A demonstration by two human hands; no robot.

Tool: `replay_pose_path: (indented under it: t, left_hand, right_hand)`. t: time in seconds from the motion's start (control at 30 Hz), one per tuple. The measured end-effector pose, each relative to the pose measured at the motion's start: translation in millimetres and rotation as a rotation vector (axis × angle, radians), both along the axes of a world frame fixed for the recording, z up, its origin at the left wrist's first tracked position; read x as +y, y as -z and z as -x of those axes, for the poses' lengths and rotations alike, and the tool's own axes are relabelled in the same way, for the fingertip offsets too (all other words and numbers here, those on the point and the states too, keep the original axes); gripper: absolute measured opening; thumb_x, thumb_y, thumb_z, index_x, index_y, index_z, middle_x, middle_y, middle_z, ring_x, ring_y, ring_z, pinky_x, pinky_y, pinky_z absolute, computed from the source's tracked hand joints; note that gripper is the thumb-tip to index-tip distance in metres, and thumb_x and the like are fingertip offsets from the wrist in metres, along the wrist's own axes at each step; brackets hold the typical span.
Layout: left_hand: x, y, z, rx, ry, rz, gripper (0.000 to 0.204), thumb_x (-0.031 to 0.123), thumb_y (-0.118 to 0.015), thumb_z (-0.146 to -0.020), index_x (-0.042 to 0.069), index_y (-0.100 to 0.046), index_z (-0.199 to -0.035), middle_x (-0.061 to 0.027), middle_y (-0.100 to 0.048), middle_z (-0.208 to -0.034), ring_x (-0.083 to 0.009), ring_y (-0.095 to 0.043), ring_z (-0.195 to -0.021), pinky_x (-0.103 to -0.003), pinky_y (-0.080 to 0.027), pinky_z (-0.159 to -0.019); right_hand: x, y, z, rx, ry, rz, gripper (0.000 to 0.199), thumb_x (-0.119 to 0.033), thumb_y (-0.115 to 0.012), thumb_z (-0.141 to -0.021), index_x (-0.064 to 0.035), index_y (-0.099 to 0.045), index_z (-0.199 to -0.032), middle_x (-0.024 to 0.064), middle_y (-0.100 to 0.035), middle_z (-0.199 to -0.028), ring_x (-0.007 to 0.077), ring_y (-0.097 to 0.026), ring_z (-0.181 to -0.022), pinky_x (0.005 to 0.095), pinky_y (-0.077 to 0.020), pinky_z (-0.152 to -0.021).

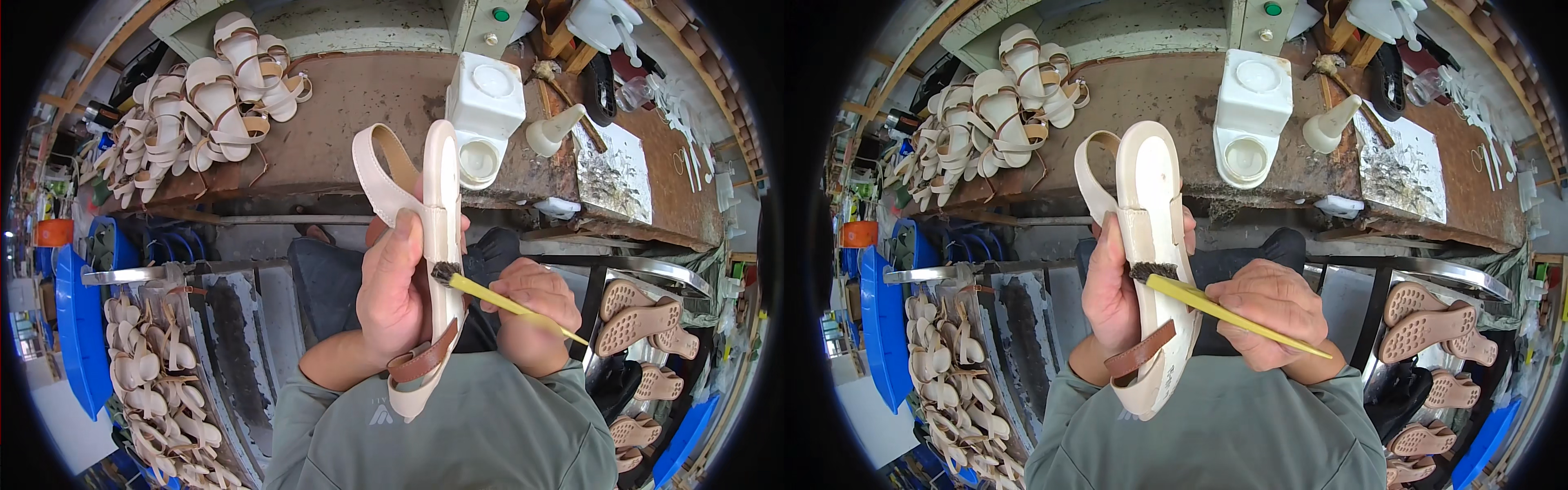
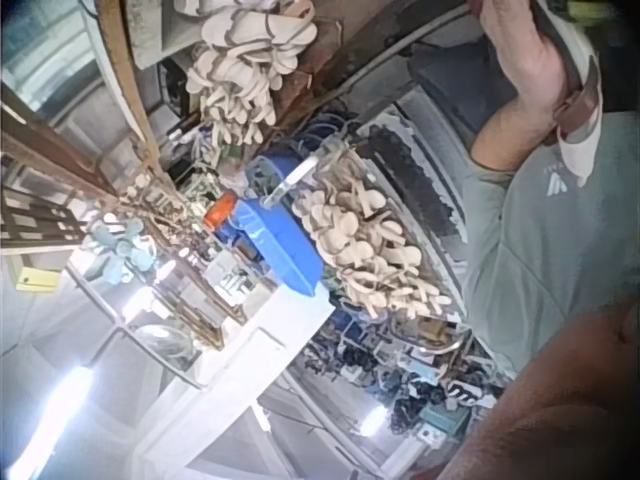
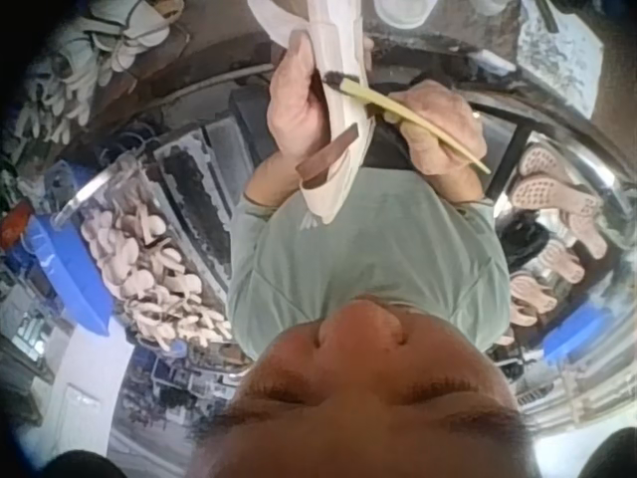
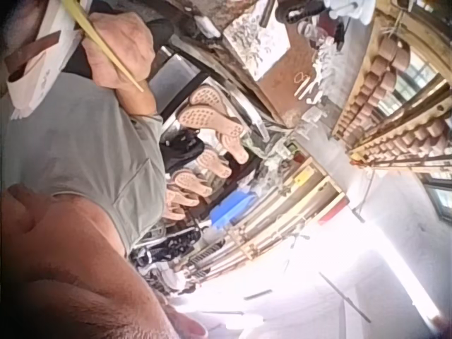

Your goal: The person repeatedly applies glue to the strap attachment points of multiple beige sandals using a small brush. They dip the brush into a white container, apply glue to the sole and strap areas, and then place each finished sandal on a nearby shelf.

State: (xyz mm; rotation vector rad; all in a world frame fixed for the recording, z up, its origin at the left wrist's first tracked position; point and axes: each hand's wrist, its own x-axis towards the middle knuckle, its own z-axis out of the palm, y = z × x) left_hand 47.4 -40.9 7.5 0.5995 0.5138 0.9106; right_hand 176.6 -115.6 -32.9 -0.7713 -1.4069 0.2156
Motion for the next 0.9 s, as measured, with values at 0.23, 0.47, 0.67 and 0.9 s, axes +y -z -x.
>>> replay_pose_path:
  t: [0.23,0.47,0.67,0.9]
  left_hand:
    - [1.9,3.9,3.7,0.028,0.011,-0.082,0.051,0.037,-0.031,-0.098,-0.007,-0.056,-0.105,-0.0082,-0.056,-0.092,-0.0099,-0.049,-0.081,-0.022,-0.037,-0.072]
    - [-1.5,-3.3,1.5,0.062,-0.037,-0.097,0.049,0.035,-0.034,-0.098,-0.009,-0.055,-0.107,-0.0066,-0.055,-0.089,-0.0067,-0.046,-0.071,-0.019,-0.036,-0.06]
    - [-0.7,3.4,11.0,0.041,0.079,-0.199,0.048,0.036,-0.03,-0.098,-0.003,-0.048,-0.12,-0.0137,-0.058,-0.104,-0.0161,-0.053,-0.088,-0.028,-0.043,-0.079]
    - [-1.7,0.9,10.1,0.041,0.125,-0.265,0.049,0.034,-0.031,-0.098,-0.005,-0.045,-0.122,-0.0144,-0.058,-0.102,-0.0162,-0.052,-0.085,-0.029,-0.043,-0.076]
  right_hand:
    - [-8.2,1.4,1.7,0.022,-0.022,0.004,0.022,0.004,-0.068,-0.069,0.0071,-0.06,-0.09,0.0185,-0.064,-0.079,0.0265,-0.066,-0.066,0.0323,-0.0505,-0.049]
    - [-12.9,2.1,0.5,0.026,-0.061,-0.043,0.023,0.002,-0.069,-0.069,0.0068,-0.06,-0.09,0.0188,-0.064,-0.078,0.0244,-0.063,-0.06,0.0316,-0.0494,-0.048]
    - [-19.3,-2.5,-3.1,0.016,-0.118,-0.008,0.019,-0.001,-0.069,-0.07,0.007,-0.062,-0.085,0.0191,-0.064,-0.078,0.0235,-0.063,-0.058,0.0312,-0.0485,-0.047]
    - [-12.3,-6.7,-16.6,0.028,-0.25,-0.027,0.016,-0.006,-0.071,-0.071,0.0046,-0.064,-0.081,0.0154,-0.065,-0.072,0.0226,-0.063,-0.056,0.0307,-0.0474,-0.047]
